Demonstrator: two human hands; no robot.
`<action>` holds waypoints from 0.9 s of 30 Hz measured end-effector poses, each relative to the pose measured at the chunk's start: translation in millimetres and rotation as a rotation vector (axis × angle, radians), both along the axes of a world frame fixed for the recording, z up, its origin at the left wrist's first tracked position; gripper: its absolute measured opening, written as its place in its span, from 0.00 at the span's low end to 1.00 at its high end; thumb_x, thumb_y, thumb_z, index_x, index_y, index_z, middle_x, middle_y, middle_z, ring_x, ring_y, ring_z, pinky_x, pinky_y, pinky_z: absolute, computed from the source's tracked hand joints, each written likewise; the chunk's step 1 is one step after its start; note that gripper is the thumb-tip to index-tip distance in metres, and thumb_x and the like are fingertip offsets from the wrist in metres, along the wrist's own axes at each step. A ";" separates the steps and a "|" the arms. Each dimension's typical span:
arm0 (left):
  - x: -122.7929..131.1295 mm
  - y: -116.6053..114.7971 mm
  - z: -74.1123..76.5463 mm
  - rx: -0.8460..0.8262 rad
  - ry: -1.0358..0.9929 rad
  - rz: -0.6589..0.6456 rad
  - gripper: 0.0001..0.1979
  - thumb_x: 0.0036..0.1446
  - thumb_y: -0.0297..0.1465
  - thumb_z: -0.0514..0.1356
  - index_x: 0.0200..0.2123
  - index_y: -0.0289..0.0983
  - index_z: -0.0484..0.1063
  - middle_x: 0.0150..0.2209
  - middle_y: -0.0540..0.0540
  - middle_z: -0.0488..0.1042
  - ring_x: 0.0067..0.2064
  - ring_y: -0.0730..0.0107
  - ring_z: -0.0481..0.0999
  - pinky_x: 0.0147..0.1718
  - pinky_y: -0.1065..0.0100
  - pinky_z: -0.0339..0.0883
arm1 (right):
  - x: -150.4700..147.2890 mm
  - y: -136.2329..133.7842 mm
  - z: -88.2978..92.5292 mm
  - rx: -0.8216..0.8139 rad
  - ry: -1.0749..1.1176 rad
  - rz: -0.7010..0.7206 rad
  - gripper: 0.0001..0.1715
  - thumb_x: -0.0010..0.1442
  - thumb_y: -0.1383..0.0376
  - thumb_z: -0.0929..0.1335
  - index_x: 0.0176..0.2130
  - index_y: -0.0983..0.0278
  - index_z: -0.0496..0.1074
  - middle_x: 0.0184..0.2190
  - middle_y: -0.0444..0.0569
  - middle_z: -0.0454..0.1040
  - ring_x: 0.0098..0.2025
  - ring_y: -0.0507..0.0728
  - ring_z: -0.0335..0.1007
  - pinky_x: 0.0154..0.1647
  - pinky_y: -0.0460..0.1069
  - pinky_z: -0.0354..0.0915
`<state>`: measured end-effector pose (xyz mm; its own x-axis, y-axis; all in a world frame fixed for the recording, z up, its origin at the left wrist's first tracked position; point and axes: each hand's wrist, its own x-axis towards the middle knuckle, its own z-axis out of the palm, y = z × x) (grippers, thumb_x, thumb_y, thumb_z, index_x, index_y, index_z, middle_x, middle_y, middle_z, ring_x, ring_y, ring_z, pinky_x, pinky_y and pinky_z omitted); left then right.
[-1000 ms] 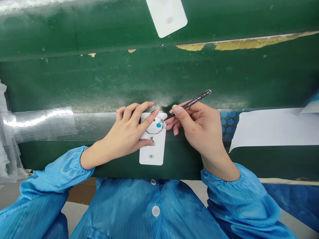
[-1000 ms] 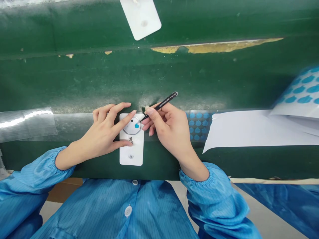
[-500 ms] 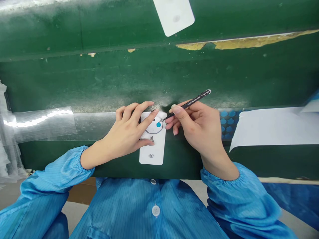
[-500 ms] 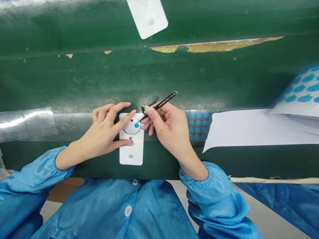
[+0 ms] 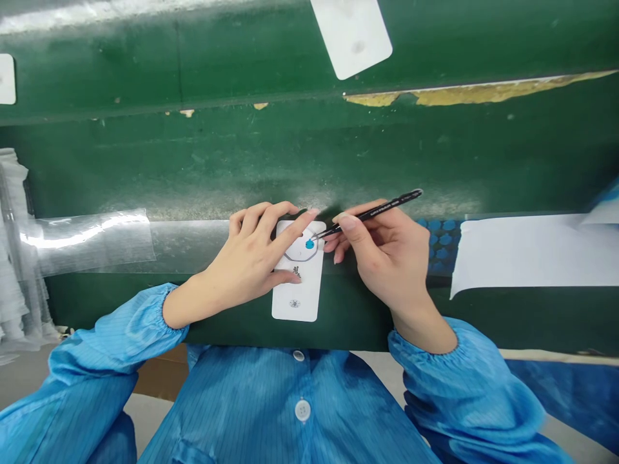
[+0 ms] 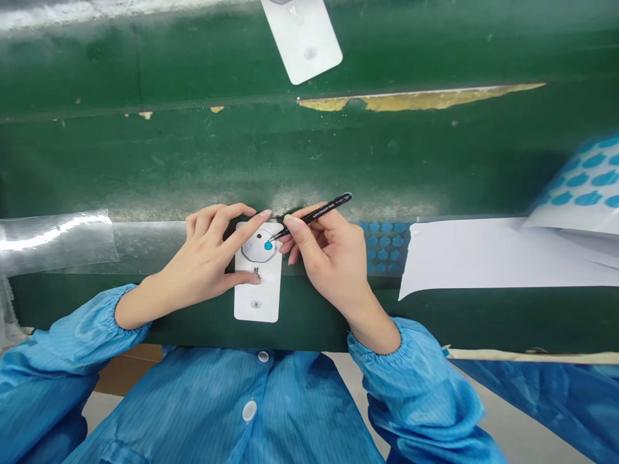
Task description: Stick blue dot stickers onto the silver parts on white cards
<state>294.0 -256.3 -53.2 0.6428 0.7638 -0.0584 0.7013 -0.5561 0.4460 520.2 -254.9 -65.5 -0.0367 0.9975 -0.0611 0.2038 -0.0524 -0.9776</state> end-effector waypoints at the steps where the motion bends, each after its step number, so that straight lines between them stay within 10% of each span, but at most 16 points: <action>1: 1.0 0.0 1.3 -0.005 0.006 0.012 0.50 0.57 0.43 0.73 0.74 0.39 0.48 0.65 0.31 0.62 0.64 0.38 0.60 0.58 0.48 0.53 | -0.5 -0.6 0.4 0.030 -0.007 -0.017 0.07 0.69 0.57 0.71 0.39 0.57 0.76 0.25 0.44 0.78 0.21 0.55 0.74 0.20 0.51 0.69; 11: -0.7 9.8 10.4 -0.110 -0.171 0.105 0.37 0.46 0.36 0.79 0.53 0.37 0.62 0.53 0.37 0.68 0.54 0.47 0.67 0.49 0.53 0.62 | -6.3 -2.1 6.3 0.312 -0.060 -0.073 0.11 0.74 0.57 0.64 0.42 0.57 0.74 0.34 0.48 0.71 0.38 0.59 0.73 0.40 0.57 0.70; 17: -11.0 15.3 10.3 -0.560 -0.824 0.275 0.29 0.56 0.37 0.73 0.51 0.43 0.58 0.41 0.49 0.73 0.37 0.67 0.76 0.32 0.68 0.69 | -17.3 1.7 19.3 0.042 0.009 0.278 0.11 0.69 0.55 0.69 0.45 0.59 0.75 0.35 0.47 0.71 0.34 0.56 0.67 0.32 0.52 0.65; 27: -10.5 11.9 2.7 -0.590 -0.867 0.394 0.29 0.55 0.39 0.73 0.54 0.42 0.62 0.46 0.45 0.74 0.39 0.65 0.78 0.30 0.69 0.70 | -33.8 10.3 16.7 -0.321 0.251 0.234 0.21 0.59 0.47 0.76 0.33 0.60 0.73 0.25 0.44 0.73 0.23 0.54 0.70 0.20 0.48 0.65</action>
<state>283.6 -244.3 -50.6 0.3607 0.9239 -0.1281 0.1057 0.0960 0.9898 486.4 -244.6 -48.8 -0.3115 0.8928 -0.3253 0.0052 -0.3407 -0.9401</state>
